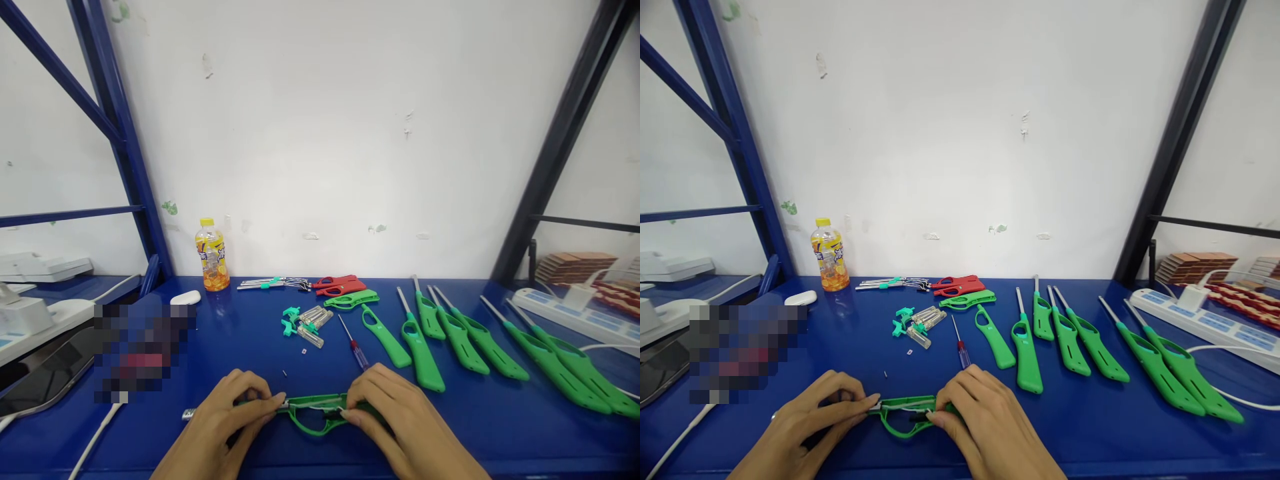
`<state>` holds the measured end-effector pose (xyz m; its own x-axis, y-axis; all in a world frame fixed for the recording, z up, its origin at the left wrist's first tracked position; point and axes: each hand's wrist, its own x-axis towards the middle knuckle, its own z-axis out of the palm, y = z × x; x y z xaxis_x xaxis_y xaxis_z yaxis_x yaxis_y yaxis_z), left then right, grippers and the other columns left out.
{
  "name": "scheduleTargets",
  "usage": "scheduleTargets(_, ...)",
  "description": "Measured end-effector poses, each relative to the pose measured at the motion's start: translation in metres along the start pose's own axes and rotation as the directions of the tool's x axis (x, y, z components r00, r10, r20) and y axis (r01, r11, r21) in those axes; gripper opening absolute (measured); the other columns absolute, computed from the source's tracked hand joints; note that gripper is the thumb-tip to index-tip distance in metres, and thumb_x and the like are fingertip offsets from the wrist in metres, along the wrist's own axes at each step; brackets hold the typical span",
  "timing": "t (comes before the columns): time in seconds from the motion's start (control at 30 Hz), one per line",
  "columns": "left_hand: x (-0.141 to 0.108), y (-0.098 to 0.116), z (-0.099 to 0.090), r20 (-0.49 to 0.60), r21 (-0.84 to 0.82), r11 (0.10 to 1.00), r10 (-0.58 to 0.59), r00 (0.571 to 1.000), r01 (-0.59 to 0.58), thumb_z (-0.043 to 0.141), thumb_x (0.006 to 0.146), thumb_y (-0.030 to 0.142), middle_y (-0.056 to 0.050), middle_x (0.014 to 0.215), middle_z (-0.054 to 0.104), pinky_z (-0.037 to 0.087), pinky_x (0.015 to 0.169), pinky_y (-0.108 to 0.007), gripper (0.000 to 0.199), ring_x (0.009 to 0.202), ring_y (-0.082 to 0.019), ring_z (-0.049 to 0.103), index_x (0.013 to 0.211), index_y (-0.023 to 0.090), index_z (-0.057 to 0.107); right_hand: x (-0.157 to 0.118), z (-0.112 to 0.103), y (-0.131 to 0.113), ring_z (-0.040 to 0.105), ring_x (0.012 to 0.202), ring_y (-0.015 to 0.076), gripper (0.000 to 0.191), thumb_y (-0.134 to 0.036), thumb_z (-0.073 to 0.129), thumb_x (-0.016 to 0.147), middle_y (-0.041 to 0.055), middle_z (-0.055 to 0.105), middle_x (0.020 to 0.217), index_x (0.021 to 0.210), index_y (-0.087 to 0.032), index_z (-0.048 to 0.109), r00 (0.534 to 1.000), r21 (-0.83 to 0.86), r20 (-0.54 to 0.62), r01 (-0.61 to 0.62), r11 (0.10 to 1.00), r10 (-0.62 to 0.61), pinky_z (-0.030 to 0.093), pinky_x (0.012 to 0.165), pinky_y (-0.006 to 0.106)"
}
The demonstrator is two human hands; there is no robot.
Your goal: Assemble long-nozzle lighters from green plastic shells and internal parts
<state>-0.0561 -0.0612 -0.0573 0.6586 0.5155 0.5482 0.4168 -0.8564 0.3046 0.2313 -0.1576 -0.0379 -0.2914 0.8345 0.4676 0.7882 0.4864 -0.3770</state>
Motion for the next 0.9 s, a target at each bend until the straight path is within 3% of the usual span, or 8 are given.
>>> scheduleTargets(0.27, 0.0012, 0.0047, -0.0025, -0.044, 0.001, 1.000, 0.008, 0.999, -0.008, 0.052, 0.114, 0.034, -0.001, 0.098, 0.070, 0.058, 0.073, -0.021, 0.029, 0.083, -0.015, 0.071, 0.121, 0.038, 0.080, -0.0039, 0.0038, 0.0016, 0.068, 0.094, 0.0215, 0.012, -0.022, 0.054, 0.112, 0.0004, 0.072, 0.103, 0.106, -0.025, 0.064, 1.000, -0.028, 0.001, -0.014, 1.000, 0.014, 0.053, 0.088, 0.033)
scheduleTargets(0.4, 0.0013, 0.0048, -0.0027, -0.035, 0.005, 1.000, -0.001, 0.999, 0.002, 0.052, 0.114, 0.036, -0.001, 0.100, 0.070, 0.058, 0.075, -0.021, 0.029, 0.085, -0.014, 0.071, 0.122, 0.038, 0.079, -0.0053, 0.0050, 0.0024, 0.069, 0.094, 0.0228, 0.003, -0.027, 0.063, 0.109, -0.0003, 0.072, 0.102, 0.106, -0.026, 0.064, 1.000, -0.041, -0.006, -0.015, 0.999, 0.014, 0.053, 0.091, 0.035)
scheduleTargets(0.63, 0.0040, 0.0051, -0.0015, -0.053, 0.022, 1.000, 0.021, 0.998, -0.020, 0.048, 0.116, 0.038, -0.001, 0.099, 0.070, 0.059, 0.074, -0.020, 0.031, 0.084, -0.014, 0.072, 0.125, 0.038, 0.078, -0.0053, 0.0096, 0.0078, 0.068, 0.087, 0.0201, 0.025, -0.040, 0.046, 0.116, -0.0007, 0.074, 0.099, 0.106, -0.027, 0.064, 0.993, -0.059, -0.089, 0.066, 0.996, -0.071, 0.052, 0.079, 0.030)
scheduleTargets(0.9, 0.0049, 0.0080, -0.0042, -0.046, 0.018, 1.000, 0.022, 0.999, -0.021, 0.046, 0.116, 0.040, 0.001, 0.098, 0.071, 0.059, 0.073, -0.019, 0.032, 0.084, -0.013, 0.072, 0.124, 0.039, 0.078, -0.0024, 0.0104, 0.0048, 0.066, 0.080, 0.0191, 0.026, -0.034, 0.042, 0.117, -0.0015, 0.074, 0.093, 0.103, -0.026, 0.062, 0.983, -0.119, -0.154, 0.083, 0.989, -0.101, 0.047, 0.076, 0.031)
